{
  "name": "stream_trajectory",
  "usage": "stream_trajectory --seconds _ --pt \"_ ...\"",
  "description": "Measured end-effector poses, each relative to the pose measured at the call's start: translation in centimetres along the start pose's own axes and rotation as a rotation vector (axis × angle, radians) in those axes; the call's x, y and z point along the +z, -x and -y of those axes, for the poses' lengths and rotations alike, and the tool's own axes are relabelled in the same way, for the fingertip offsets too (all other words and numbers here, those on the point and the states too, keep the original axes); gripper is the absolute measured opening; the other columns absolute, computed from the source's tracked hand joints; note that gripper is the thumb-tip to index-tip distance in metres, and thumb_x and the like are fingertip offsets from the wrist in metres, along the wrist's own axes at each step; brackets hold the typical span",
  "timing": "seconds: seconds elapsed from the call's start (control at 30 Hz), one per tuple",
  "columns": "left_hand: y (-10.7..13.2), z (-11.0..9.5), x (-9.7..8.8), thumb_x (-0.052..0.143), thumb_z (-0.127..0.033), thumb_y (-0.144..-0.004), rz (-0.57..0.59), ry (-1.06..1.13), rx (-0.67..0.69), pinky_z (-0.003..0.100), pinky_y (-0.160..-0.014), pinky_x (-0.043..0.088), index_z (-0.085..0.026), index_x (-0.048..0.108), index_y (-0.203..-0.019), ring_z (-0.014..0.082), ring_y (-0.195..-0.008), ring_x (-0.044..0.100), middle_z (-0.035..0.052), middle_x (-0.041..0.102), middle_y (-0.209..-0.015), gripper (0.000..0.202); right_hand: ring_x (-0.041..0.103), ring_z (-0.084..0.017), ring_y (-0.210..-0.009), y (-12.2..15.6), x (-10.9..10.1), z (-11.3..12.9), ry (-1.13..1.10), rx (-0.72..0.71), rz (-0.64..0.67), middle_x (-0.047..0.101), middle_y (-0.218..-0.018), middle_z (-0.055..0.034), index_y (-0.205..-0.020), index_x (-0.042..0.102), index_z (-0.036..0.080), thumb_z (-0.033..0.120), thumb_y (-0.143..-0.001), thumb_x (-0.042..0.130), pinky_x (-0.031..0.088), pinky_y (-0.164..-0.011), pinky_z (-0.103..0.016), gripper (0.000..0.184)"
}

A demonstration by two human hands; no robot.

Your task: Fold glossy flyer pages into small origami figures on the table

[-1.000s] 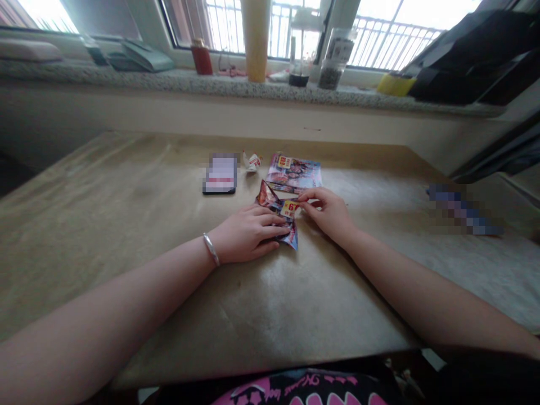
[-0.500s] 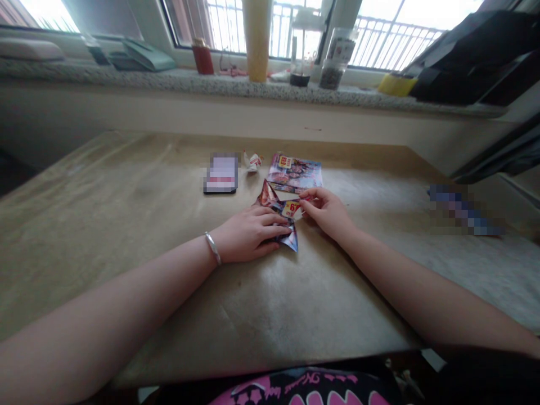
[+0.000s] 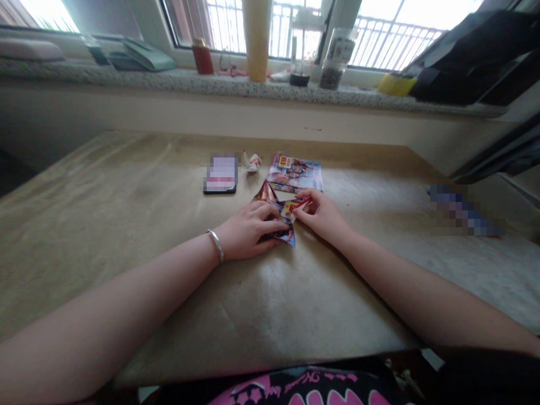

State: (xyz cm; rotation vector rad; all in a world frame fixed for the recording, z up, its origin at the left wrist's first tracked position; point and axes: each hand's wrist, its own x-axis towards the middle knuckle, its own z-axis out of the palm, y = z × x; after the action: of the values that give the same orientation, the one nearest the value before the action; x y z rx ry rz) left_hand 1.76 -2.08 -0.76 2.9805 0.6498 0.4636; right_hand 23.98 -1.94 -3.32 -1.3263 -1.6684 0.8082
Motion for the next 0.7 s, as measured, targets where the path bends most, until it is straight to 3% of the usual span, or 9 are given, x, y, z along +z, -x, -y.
stream_trajectory --seconds 0.23,0.37,0.5,0.7 --pt "0.1 0.0 0.4 0.058 -0.036 -0.085 -0.087 0.081 -0.056 0.049 -0.107 0.038 -0.018 0.055 -0.116 0.0295 -0.124 0.042 0.0144 0.047 -0.128 0.037 0.054 -0.012 -0.056 0.1 0.5 -0.3 -0.115 -0.029 -0.009 0.060 -0.073 0.0027 -0.103 0.047 0.023 0.031 -0.069 0.066 0.046 -0.054 -0.027 0.040" --pt "0.1 0.4 0.7 0.064 -0.033 -0.080 -0.197 0.144 -0.036 0.049 -0.110 0.036 -0.015 0.039 -0.129 0.0308 -0.134 0.034 0.0192 0.038 -0.139 0.057 0.054 -0.011 -0.055 0.2 0.6 0.2 -0.190 -0.035 0.013 0.057 -0.071 0.0045 -0.091 0.041 0.024 0.031 -0.069 0.067 0.044 -0.051 -0.025 0.034" --pt "0.1 0.8 1.0 0.064 -0.032 -0.079 -0.240 0.103 -0.013 0.052 -0.113 0.031 -0.015 0.023 -0.142 0.0330 -0.139 0.026 0.0203 0.034 -0.144 0.077 0.051 -0.010 -0.052 0.5 0.7 0.8 -0.204 -0.066 0.064 0.053 -0.067 0.0067 -0.091 0.041 0.024 0.029 -0.070 0.066 0.040 -0.048 -0.023 0.033" --pt "0.1 0.8 1.1 0.066 -0.037 -0.074 -0.250 0.002 -0.055 0.051 -0.115 0.025 -0.013 0.015 -0.146 0.0324 -0.137 0.033 0.0198 0.037 -0.145 0.092 0.054 -0.011 -0.055 1.3 0.8 1.8 -0.151 -0.062 0.099 0.058 -0.069 0.0034 -0.085 0.048 0.022 0.030 -0.071 0.068 0.042 -0.051 -0.024 0.026"
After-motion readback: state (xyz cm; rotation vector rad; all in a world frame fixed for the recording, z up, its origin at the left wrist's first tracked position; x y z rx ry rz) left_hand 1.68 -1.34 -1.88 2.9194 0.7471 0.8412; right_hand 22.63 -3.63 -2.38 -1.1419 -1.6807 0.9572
